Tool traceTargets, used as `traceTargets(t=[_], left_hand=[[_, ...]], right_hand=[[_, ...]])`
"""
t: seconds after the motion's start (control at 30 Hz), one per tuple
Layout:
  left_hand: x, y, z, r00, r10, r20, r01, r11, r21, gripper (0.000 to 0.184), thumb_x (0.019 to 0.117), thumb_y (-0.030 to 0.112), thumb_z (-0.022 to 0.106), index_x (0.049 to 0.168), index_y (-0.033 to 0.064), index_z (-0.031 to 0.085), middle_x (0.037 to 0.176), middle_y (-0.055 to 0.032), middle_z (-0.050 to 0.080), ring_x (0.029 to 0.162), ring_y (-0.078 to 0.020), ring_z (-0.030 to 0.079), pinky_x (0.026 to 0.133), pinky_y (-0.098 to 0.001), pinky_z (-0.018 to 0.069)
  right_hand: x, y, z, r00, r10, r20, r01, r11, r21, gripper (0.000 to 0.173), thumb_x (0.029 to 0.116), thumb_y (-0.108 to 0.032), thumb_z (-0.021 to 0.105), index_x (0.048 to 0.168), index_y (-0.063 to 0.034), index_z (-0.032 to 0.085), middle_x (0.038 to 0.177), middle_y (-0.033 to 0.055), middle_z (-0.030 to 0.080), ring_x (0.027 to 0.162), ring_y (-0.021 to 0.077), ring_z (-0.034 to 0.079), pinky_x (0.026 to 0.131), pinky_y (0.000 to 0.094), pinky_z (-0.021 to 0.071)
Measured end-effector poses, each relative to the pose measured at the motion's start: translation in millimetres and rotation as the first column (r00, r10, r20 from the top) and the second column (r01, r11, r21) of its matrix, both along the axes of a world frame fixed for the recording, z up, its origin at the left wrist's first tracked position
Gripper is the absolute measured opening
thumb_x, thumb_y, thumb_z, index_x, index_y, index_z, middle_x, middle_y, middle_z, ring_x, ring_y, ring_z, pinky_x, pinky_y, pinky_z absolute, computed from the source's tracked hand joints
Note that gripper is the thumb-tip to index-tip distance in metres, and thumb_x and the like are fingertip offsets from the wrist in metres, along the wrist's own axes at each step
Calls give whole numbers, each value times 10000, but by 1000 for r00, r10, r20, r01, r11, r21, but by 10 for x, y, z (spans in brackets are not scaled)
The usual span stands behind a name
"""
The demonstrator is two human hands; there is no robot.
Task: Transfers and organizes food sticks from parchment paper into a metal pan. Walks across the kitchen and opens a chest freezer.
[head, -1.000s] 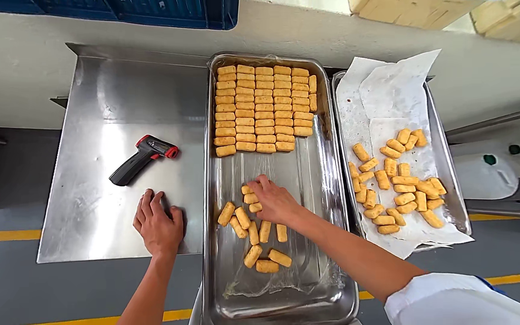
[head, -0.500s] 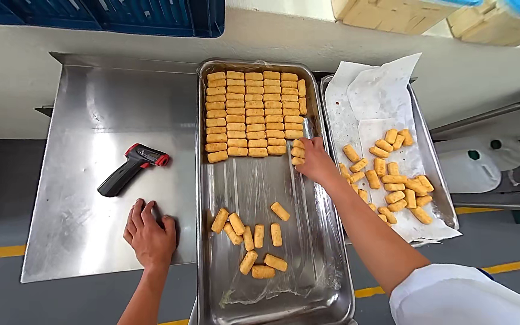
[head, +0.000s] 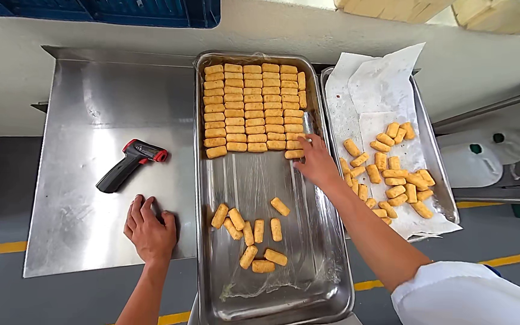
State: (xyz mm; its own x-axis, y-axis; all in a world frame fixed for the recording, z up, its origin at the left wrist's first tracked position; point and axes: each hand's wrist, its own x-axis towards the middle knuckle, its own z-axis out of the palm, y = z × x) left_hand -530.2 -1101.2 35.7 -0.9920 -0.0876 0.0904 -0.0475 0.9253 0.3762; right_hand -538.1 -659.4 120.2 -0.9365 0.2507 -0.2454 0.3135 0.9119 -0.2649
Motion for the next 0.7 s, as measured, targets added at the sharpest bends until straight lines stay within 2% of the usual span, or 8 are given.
traceTargets(t=[0.13, 0.2, 0.27, 0.33, 0.4, 0.53, 0.63, 0.7], left_hand=[[0, -5, 2, 1000, 4, 5, -4, 1000, 3, 576, 937, 359, 400, 1369, 28, 588, 1562, -203, 449, 1483, -394, 368, 1173, -614, 244], [3, 1, 1, 1000, 0, 0, 0, 1000, 4, 578, 938, 367, 397, 1366, 30, 591, 1559, -205, 453, 1480, -399, 370, 1167, -617, 252], [-10, 4, 0, 1000, -2, -5, 2, 1000, 6, 578, 939, 369, 393, 1370, 39, 591, 1561, -202, 452, 1480, -399, 370, 1166, -615, 253], [-12, 0, -3, 1000, -4, -9, 4, 1000, 12, 582, 939, 374, 395, 1375, 40, 590, 1561, -200, 454, 1481, -402, 367, 1166, -613, 252], [4, -13, -2, 1000, -10, -11, 11, 1000, 15, 581, 946, 374, 397, 1371, 28, 590, 1554, -213, 457, 1475, -417, 372, 1162, -629, 257], [9, 0, -1, 1000, -9, -15, 9, 1000, 9, 581, 947, 376, 391, 1372, 35, 591, 1558, -209, 453, 1476, -410, 372, 1163, -626, 255], [3, 1, 3, 1000, -3, -23, 3, 1000, 9, 581, 943, 378, 395, 1363, 33, 598, 1552, -209, 463, 1473, -409, 380, 1161, -626, 257], [1, -4, -10, 1000, 1, -22, -1, 1000, 13, 581, 941, 377, 394, 1362, 32, 599, 1549, -206, 467, 1472, -406, 382, 1161, -623, 258]], right_hand=[[360, -636, 223, 943, 171, 285, -157, 985, -69, 703, 893, -548, 749, 1429, -131, 568, 1248, 186, 657, 1074, 393, 672, 825, 610, 558], [472, -782, 133, 870, 294, 397, -262, 956, -133, 530, 936, -397, 715, 1394, -166, 585, 1173, 130, 683, 1015, 339, 688, 810, 564, 556], [384, -639, 139, 863, 295, 411, -218, 950, -226, 385, 919, -270, 727, 1284, -166, 660, 1096, 104, 707, 982, 312, 690, 814, 561, 554], [164, -286, 284, 920, 179, 349, -82, 958, -274, 318, 934, -226, 736, 1227, -109, 696, 1037, 154, 711, 932, 341, 691, 822, 602, 552], [-70, 69, 482, 984, 5, 180, 34, 976, -213, 289, 946, -211, 721, 1199, -71, 709, 1105, 200, 692, 972, 378, 682, 852, 628, 542], [-479, 490, 454, 965, -165, -203, 158, 986, -54, 302, 967, -231, 694, 1197, -36, 686, 1156, 212, 639, 958, 364, 669, 833, 559, 551], [-549, 598, 242, 971, -163, -174, 158, 987, -42, 404, 1008, -259, 658, 1347, -41, 628, 1290, 221, 621, 1036, 374, 682, 899, 562, 559], [-455, 564, 197, 973, -156, -171, 150, 987, -52, 383, 1022, -228, 630, 1357, -43, 625, 1288, 216, 626, 1033, 369, 684, 898, 552, 563]])
